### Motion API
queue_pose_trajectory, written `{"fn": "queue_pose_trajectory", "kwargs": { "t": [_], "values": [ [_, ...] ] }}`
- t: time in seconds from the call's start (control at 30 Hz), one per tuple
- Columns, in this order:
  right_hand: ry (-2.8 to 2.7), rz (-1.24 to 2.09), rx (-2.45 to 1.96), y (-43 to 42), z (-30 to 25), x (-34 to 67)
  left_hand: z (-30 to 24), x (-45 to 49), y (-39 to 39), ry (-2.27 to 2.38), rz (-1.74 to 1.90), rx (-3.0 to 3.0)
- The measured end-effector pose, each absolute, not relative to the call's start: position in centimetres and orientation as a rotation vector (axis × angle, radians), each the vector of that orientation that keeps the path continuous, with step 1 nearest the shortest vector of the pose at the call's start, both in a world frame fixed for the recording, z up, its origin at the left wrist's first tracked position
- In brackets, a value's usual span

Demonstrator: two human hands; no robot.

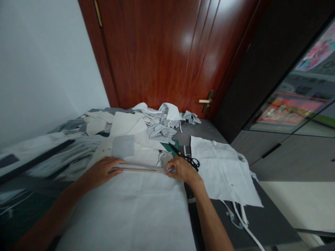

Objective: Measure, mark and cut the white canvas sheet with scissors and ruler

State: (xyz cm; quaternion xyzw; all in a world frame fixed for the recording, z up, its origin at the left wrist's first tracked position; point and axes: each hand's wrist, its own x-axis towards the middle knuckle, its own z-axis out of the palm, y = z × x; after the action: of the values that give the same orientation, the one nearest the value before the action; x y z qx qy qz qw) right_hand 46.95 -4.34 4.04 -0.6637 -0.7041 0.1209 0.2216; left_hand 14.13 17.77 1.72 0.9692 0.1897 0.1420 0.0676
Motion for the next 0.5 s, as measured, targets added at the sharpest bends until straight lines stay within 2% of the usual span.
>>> {"fn": "queue_pose_trajectory", "kwargs": {
  "t": [0.37,0.5],
  "values": [
    [-1.933,0.623,-1.893,-4.8,5.0,44.3,0.9,17.1,12.9,0.231,0.428,3.143],
    [-1.718,0.333,-2.149,-3.5,4.8,44.7,1.7,16.8,12.8,0.141,0.445,3.107]
  ]
}}
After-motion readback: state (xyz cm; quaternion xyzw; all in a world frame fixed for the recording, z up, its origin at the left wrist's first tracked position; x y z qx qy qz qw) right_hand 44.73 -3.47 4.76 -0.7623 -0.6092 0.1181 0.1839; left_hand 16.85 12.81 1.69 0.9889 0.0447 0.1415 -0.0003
